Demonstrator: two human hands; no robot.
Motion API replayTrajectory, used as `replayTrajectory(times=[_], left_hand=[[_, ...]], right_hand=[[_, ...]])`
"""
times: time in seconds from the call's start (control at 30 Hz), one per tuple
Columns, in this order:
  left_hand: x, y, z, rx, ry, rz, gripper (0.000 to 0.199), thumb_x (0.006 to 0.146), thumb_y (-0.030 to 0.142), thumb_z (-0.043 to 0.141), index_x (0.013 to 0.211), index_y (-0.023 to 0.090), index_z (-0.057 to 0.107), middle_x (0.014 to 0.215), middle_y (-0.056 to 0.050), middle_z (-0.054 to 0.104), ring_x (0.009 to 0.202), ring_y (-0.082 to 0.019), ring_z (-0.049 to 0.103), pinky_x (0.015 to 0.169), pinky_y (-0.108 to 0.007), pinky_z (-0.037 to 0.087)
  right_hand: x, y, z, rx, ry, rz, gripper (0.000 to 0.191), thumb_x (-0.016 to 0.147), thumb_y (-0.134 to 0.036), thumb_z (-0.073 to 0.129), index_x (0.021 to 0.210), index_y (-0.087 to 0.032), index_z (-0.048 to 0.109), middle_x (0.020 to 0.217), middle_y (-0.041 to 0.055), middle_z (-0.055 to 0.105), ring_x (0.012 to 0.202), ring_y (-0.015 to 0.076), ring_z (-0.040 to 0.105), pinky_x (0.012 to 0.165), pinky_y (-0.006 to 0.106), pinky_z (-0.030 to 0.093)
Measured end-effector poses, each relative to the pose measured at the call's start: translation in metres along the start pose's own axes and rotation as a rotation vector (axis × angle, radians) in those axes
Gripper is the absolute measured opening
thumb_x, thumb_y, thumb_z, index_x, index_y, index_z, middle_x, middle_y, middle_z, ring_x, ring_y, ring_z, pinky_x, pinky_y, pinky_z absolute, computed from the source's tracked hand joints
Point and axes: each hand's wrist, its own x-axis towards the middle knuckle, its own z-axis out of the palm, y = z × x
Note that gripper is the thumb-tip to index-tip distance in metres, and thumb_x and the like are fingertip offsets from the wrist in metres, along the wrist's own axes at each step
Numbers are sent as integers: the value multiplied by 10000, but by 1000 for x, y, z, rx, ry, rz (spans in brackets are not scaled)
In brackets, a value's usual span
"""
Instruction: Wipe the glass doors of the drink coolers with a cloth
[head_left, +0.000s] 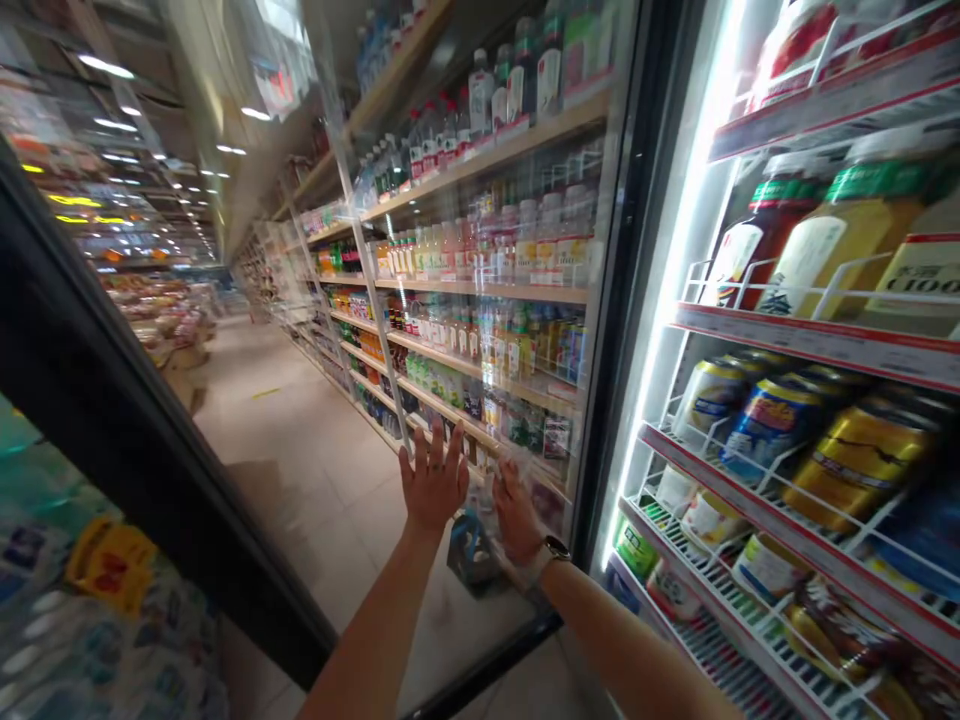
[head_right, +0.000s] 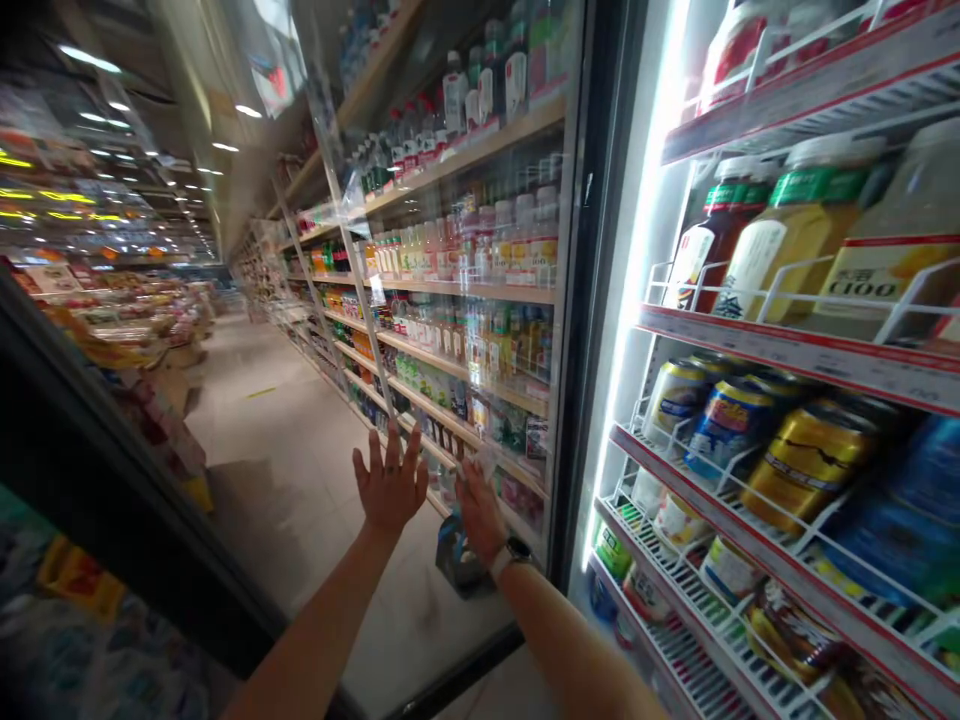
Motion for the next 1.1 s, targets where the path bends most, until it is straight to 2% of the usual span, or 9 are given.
replayTrajectory(times=[0.2, 0.27, 0.37, 0.53, 0.6, 0.67, 0.9, 1.0, 1.1], left_hand=[[4, 2, -5, 2, 27, 18, 615, 935, 363, 480, 1513, 276, 289, 1590, -47, 247, 1506, -240, 99, 1233, -464, 18], [6, 3, -7, 18, 44, 30, 602, 940, 368, 461, 1510, 262, 300, 1600, -43, 219, 1508, -239, 89, 1232, -456, 31], [6, 3, -9, 24, 55, 35, 597, 937, 363, 451, 1506, 251, 313, 1592, -54, 245, 1508, -239, 101, 1232, -453, 39], [2, 2, -6, -17, 22, 18, 627, 917, 360, 479, 1511, 273, 298, 1568, -62, 315, 1502, -249, 139, 1231, -480, 25], [1, 1, -5, -12, 38, 21, 626, 916, 359, 486, 1509, 273, 304, 1574, -54, 305, 1505, -245, 128, 1232, -472, 24], [2, 1, -4, 1, 62, 29, 615, 920, 363, 484, 1504, 269, 315, 1585, -46, 277, 1507, -239, 119, 1233, -457, 30], [6, 1, -6, -24, 70, 30, 608, 924, 353, 477, 1504, 276, 312, 1585, -47, 269, 1505, -239, 130, 1229, -457, 43], [6, 3, -8, -14, 86, 30, 613, 923, 351, 477, 1506, 272, 304, 1584, -49, 269, 1505, -233, 126, 1229, -451, 45], [5, 4, -9, -43, 64, 18, 625, 918, 357, 493, 1508, 280, 299, 1579, -51, 284, 1502, -243, 146, 1230, -469, 46]], right_hand=[[114, 12, -12, 27, 34, 55, 704, 941, -89, 332, 1574, -203, 46, 1634, 112, 171, 1510, 268, 137, 1174, 541, 340], [135, 12, -11, 46, 65, 98, 705, 951, -111, 331, 1573, -184, 7, 1638, 123, 145, 1516, 269, 98, 1195, 567, 275], [119, 7, -6, 63, 72, 124, 685, 942, -99, 346, 1572, -202, 98, 1619, 126, 221, 1507, 286, 148, 1179, 594, 288], [27, -6, -3, 68, 41, 54, 736, 909, -44, 324, 1571, -277, 103, 1558, 110, 372, 1427, 279, 373, 1041, 494, 516], [12, -7, -8, 72, 30, 41, 772, 892, -20, 316, 1568, -307, 77, 1553, 96, 385, 1396, 278, 425, 988, 481, 561], [25, -6, -16, 83, 15, 36, 779, 884, -15, 331, 1566, -306, 92, 1573, 88, 350, 1411, 289, 399, 1002, 508, 550], [157, 13, -30, 96, 49, 65, 738, 924, -71, 325, 1573, -246, 22, 1652, 59, 97, 1517, 245, 73, 1221, 528, 252], [143, 12, -20, 55, 52, 74, 733, 925, -69, 332, 1575, -251, 46, 1645, 74, 139, 1517, 244, 90, 1215, 518, 274], [79, 1, -6, 37, 44, 72, 746, 923, -52, 321, 1572, -261, 19, 1628, 97, 206, 1504, 251, 165, 1168, 500, 379]])
